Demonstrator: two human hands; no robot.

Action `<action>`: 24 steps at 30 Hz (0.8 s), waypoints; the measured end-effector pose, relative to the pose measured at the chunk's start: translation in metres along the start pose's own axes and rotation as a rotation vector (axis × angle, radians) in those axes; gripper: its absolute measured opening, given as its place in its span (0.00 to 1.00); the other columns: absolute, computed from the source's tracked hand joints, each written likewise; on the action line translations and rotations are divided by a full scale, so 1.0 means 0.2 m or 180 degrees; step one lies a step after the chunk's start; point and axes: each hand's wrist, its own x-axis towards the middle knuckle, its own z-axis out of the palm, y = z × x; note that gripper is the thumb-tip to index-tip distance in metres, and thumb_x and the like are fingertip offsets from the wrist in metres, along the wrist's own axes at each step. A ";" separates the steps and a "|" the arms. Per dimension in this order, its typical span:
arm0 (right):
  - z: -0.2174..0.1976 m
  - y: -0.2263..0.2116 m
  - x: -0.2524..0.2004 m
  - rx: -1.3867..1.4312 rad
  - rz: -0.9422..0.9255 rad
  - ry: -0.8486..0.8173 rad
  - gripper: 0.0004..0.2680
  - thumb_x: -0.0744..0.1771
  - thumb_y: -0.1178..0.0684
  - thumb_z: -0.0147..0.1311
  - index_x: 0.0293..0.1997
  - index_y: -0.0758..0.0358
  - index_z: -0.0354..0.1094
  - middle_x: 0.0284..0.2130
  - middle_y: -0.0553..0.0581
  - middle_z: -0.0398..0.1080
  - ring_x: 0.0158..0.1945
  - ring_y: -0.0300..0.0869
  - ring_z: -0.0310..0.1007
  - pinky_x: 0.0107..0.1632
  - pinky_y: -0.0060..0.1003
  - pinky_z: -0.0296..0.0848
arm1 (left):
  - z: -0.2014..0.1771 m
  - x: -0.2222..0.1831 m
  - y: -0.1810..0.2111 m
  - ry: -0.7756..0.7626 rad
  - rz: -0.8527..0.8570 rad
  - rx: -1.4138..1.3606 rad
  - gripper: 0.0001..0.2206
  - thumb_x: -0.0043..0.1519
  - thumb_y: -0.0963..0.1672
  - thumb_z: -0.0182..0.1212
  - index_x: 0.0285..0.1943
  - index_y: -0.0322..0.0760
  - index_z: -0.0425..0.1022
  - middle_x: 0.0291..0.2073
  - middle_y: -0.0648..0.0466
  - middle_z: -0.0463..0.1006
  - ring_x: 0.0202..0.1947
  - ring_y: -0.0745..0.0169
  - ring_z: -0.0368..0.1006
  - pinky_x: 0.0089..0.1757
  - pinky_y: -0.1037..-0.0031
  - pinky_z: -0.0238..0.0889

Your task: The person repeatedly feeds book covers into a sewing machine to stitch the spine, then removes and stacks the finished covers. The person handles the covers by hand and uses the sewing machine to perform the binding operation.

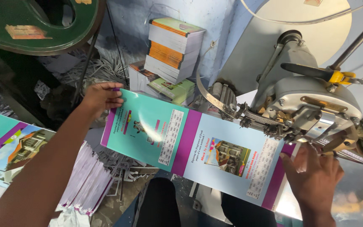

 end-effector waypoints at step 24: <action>-0.04 0.13 0.01 0.0514 -0.0657 -0.0015 0.22 0.67 0.41 0.53 0.69 0.56 0.66 0.62 0.73 0.64 0.70 0.64 0.61 0.77 0.67 0.49 | 0.13 -0.09 -0.01 -0.0038 0.0046 0.0098 0.14 0.62 0.37 0.60 0.57 0.32 0.78 0.35 0.52 0.81 0.28 0.65 0.79 0.38 0.72 0.78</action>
